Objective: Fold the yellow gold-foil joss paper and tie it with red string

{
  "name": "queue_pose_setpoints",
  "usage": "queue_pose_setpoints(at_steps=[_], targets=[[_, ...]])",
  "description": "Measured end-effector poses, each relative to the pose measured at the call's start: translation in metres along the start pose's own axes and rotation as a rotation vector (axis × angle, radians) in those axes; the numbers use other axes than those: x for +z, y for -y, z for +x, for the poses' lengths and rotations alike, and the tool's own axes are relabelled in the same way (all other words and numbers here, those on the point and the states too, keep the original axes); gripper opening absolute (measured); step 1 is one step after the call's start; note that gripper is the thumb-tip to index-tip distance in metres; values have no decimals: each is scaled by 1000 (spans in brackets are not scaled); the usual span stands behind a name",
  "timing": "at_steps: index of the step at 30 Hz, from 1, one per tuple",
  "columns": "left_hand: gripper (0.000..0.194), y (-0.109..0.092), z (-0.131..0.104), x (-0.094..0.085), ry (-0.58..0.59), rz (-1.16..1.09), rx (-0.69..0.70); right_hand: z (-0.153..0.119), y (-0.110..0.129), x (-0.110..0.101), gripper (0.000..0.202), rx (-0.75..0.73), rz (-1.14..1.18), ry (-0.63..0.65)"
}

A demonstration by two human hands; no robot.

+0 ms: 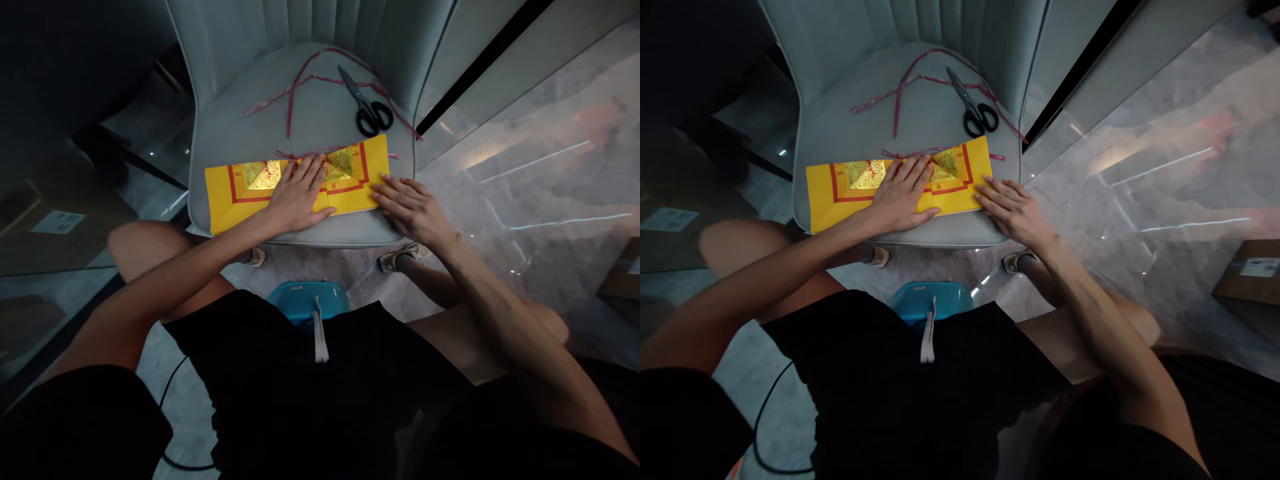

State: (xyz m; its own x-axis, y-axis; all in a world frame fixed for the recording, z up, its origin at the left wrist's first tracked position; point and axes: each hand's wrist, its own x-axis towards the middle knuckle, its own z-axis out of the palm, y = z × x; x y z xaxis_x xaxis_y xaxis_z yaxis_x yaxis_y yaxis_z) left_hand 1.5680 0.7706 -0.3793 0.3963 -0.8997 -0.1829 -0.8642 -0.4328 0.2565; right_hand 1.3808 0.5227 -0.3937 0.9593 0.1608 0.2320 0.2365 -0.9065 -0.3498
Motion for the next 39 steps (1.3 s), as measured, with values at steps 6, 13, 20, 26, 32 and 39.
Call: queue_pose_setpoints(at_steps=[6,13,20,26,32,39], targets=[[97,4,0,5,-25,-42,30,7,26,-19,51,431,259,-347],[94,2,-1,-1,-8,-35,10,34,23,-20,46,670,403,-39],[98,3,-2,1,-27,-39,25,44,16,-19,51,717,472,95],[95,4,-1,2,-26,-23,29,47,3,-20,63,680,556,155],[98,4,-1,1,-19,-20,15,45,1,-17,66,630,527,127],[97,0,-1,-3,2,-34,-12,47,9,-10,66,570,247,27]])
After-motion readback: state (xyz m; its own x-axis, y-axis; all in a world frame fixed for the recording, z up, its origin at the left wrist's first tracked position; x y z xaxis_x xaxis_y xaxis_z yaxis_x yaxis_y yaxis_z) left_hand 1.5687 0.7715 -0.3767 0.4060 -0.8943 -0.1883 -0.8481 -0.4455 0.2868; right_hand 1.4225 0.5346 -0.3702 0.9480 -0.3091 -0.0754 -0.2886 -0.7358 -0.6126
